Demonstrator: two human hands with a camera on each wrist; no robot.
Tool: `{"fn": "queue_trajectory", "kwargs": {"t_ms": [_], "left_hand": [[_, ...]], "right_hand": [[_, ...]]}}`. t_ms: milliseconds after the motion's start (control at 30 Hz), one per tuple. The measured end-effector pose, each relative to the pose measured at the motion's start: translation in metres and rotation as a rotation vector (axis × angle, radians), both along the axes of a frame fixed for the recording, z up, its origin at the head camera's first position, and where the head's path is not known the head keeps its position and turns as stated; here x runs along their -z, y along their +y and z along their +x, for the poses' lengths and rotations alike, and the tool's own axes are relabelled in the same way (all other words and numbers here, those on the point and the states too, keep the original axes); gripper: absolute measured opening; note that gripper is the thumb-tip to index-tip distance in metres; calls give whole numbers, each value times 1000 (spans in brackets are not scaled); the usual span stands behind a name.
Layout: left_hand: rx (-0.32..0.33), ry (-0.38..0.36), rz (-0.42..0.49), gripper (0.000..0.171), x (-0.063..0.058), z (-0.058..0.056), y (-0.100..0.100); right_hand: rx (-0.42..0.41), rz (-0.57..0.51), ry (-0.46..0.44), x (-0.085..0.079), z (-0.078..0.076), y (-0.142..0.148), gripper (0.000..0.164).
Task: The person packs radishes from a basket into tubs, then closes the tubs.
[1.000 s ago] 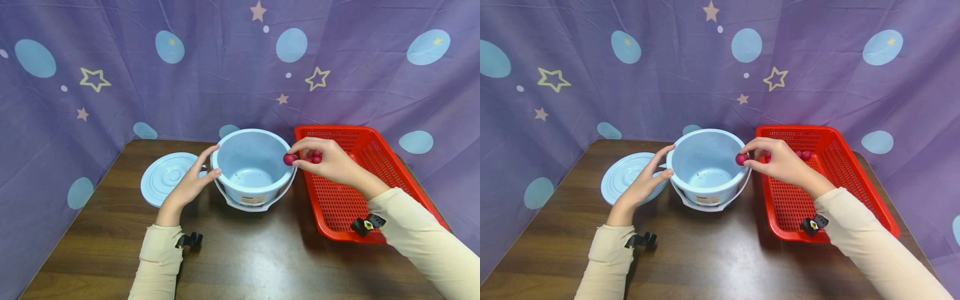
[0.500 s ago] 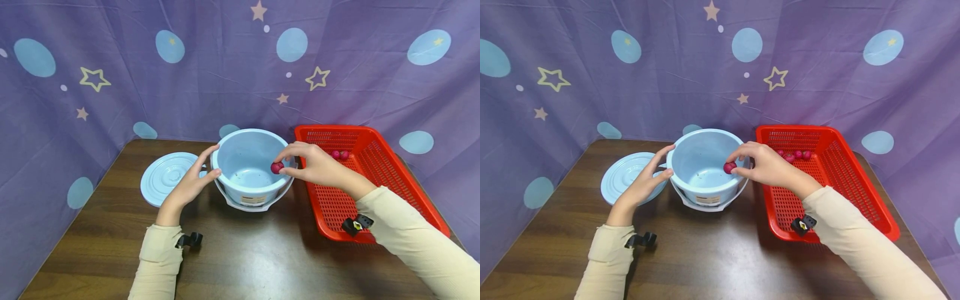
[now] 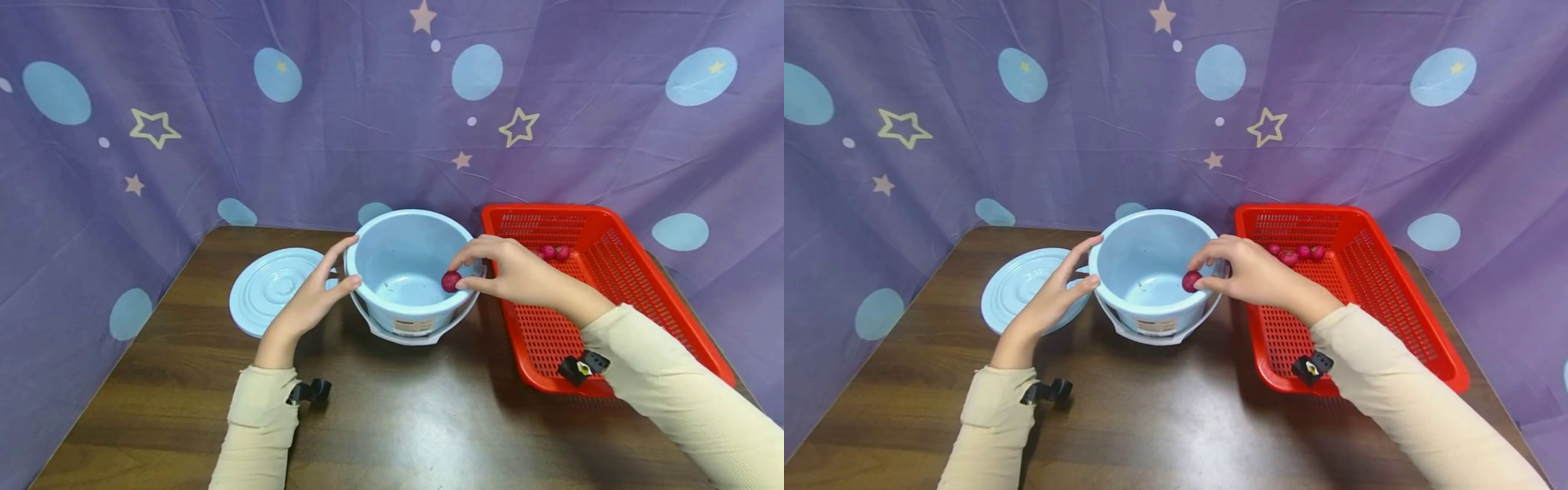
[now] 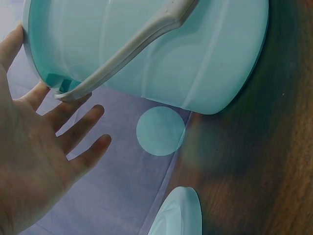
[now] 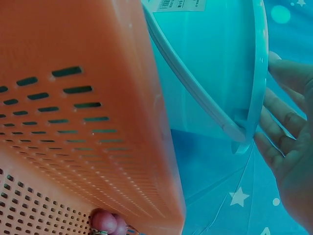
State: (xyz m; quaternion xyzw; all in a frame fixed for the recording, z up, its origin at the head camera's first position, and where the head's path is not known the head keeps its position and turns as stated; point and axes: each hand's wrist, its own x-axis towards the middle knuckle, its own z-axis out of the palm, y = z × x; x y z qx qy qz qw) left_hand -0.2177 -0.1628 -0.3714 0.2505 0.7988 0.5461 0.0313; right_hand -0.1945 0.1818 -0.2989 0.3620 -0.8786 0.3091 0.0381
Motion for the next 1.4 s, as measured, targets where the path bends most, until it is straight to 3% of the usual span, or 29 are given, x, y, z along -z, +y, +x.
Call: {"fn": "queue_trajectory", "kwargs": {"t_ms": [300,600,1033,1400], "left_hand": [[1,4,2,65,0,-1,1],[0,7,5,65,0,-2,0],[8,-14,13,65,-1,-1,1],[4,-15,9,64,-3,1,1]], "right_hand": [[6,-45,49,-4,-3,6,31],[107,-97,104,-3,-15,27,27],[334,-101,-78,13,-30,63,23],[430,-33,-40,39,-45,95,23]]}}
